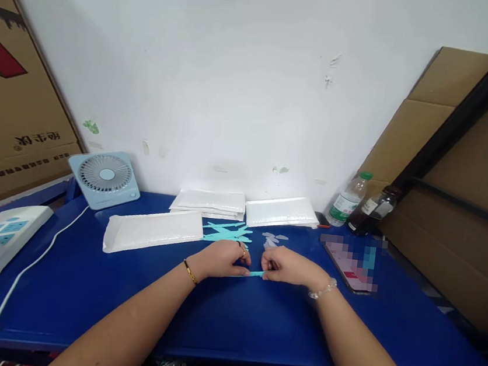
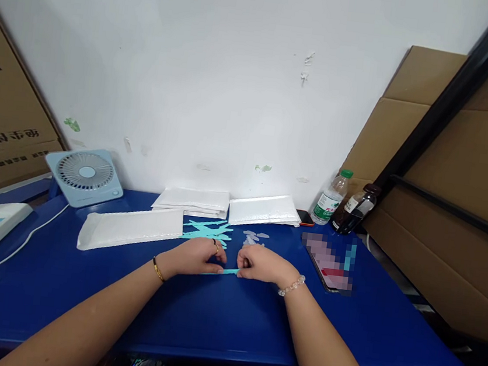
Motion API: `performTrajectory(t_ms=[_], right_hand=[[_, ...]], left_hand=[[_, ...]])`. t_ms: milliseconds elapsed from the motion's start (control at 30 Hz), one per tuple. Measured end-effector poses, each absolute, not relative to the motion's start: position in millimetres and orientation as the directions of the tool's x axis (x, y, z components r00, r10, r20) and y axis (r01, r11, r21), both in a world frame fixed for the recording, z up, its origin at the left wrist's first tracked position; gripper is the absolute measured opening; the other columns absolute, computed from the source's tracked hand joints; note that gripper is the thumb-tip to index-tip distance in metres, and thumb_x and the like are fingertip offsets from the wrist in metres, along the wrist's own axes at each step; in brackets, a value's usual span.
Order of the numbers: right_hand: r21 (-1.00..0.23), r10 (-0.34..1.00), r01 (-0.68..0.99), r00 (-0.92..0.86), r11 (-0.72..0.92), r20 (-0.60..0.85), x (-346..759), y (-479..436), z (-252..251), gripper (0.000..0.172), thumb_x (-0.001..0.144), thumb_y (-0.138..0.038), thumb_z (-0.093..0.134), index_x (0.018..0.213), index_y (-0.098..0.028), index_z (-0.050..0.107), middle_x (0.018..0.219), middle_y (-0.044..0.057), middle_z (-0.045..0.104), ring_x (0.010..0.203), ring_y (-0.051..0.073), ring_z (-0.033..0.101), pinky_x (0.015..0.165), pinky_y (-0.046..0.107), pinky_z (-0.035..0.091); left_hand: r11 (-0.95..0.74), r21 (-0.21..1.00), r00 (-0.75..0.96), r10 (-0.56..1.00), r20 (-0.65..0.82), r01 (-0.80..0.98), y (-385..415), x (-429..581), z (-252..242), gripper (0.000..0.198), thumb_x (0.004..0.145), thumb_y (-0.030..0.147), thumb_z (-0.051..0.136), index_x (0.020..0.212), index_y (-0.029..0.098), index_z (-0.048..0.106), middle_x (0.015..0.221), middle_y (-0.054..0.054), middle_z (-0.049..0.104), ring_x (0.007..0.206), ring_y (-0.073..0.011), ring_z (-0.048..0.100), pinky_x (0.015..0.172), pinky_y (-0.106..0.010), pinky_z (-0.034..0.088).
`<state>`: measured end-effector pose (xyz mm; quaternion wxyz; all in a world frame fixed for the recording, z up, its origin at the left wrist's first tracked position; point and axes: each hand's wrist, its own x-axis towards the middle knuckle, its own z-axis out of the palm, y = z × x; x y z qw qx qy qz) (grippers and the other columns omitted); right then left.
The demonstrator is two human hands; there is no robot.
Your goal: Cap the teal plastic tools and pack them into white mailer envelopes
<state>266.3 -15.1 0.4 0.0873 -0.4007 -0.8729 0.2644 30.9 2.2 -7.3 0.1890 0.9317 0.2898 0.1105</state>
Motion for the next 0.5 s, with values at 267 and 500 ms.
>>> performTrajectory(t_ms=[267, 500], right_hand=[[-0.633, 0.816, 0.624, -0.578, 0.459, 0.021, 268.8, -9.0, 1.9, 0.015, 0.076, -0.031, 0.068, 0.072, -0.018, 0.062, 0.065, -0.001, 0.062, 0.059, 0.013, 0.055, 0.052, 0.023, 0.037], [-0.798, 0.941, 0.536, -0.318, 0.276, 0.112, 303.9, 3.2, 3.3, 0.025, 0.077, -0.04, 0.063, 0.083, -0.016, 0.067, 0.068, 0.004, 0.067, 0.065, 0.017, 0.063, 0.062, 0.03, 0.049]], left_hand=[[-0.72, 0.324, 0.75, 0.66, 0.046, 0.613, 1.7, 32.3, -3.7, 0.016, 0.085, 0.027, 0.052, 0.083, 0.021, 0.066, 0.078, -0.002, 0.068, 0.071, -0.0161, 0.058, 0.059, -0.025, 0.035], [-0.448, 0.682, 0.623, 0.782, -0.014, 0.578, 6.6, 21.2, -4.9, 0.029, 0.094, 0.036, 0.03, 0.088, 0.018, 0.052, 0.08, -0.001, 0.062, 0.065, -0.0126, 0.055, 0.063, -0.025, 0.041]])
